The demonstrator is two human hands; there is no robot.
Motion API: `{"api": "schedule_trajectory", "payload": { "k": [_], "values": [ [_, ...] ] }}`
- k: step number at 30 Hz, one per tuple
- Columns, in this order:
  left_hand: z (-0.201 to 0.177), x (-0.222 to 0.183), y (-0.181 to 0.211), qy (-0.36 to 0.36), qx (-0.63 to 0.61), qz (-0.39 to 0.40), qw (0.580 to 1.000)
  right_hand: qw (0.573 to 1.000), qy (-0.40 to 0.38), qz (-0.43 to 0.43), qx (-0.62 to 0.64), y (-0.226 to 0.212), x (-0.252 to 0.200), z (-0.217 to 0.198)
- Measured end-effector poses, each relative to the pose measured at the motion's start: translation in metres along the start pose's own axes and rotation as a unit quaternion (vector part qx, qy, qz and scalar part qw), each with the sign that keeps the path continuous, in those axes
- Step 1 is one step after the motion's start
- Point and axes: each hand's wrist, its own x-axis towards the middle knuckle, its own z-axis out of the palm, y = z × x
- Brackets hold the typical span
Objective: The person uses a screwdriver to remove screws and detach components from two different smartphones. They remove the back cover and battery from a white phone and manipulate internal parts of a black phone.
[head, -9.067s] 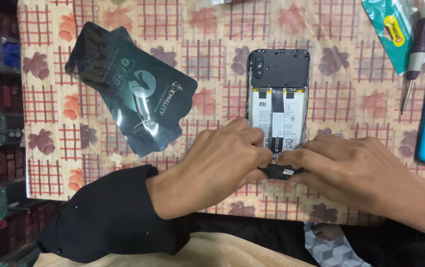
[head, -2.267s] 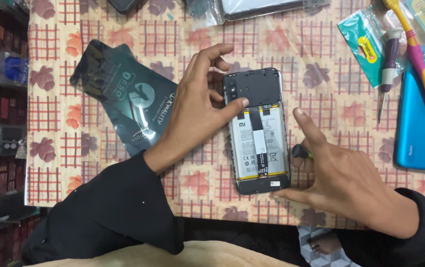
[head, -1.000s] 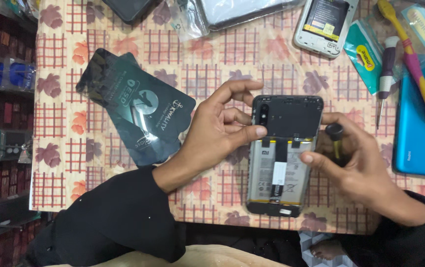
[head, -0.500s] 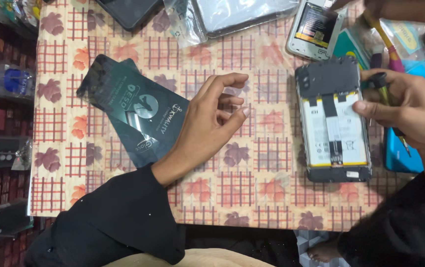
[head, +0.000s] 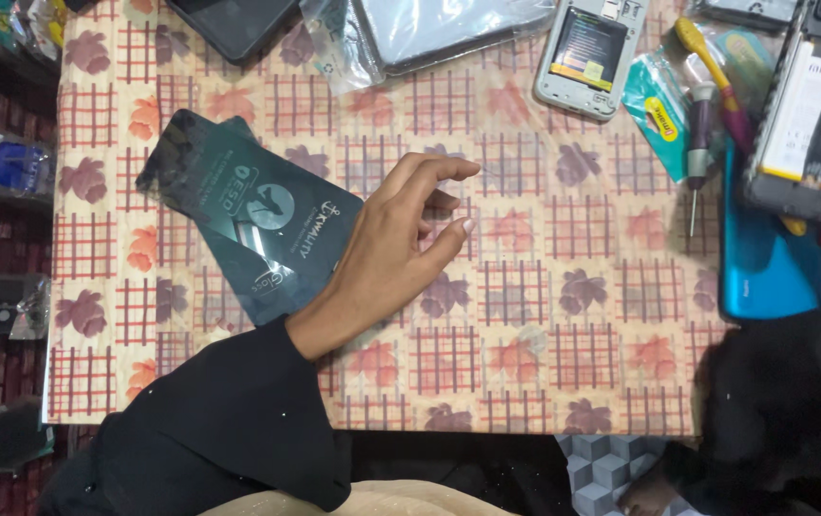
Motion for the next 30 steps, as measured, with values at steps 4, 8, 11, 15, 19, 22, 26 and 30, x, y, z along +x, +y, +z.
{"api": "schedule_trajectory", "payload": {
  "k": [4, 8, 11, 15, 19, 22, 26, 30],
  "values": [
    [0.002, -0.001, 0.000, -0.006, 0.031, 0.023, 0.999, 0.997, 0.071, -0.024, 0.000, 0.038, 0.015, -0.017],
    [0.005, -0.001, 0.006, -0.034, 0.102, 0.025, 0.994, 0.988, 0.140, -0.060, 0.005, 0.065, 0.034, -0.022],
    [0.016, 0.004, 0.011, -0.047, 0.228, 0.081, 0.969, 0.979, 0.186, -0.084, 0.004, 0.084, 0.052, -0.031],
    [0.040, 0.023, 0.010, -0.062, 0.327, 0.154, 0.930, 0.967, 0.226, -0.115, 0.004, 0.109, 0.083, -0.042],
    [0.062, 0.079, -0.005, -0.012, 0.398, 0.220, 0.891, 0.959, 0.247, -0.136, 0.001, 0.133, 0.112, -0.046],
    [0.076, 0.136, -0.023, -0.003, 0.421, 0.232, 0.877, 0.954, 0.261, -0.149, -0.001, 0.147, 0.128, -0.055],
    [0.088, 0.175, -0.051, -0.010, 0.493, 0.246, 0.834, 0.952, 0.272, -0.139, -0.017, 0.165, 0.137, -0.070],
    [0.087, 0.171, -0.059, 0.001, 0.463, 0.257, 0.848, 0.947, 0.251, -0.200, 0.007, 0.182, 0.150, -0.075]
  ]
}}
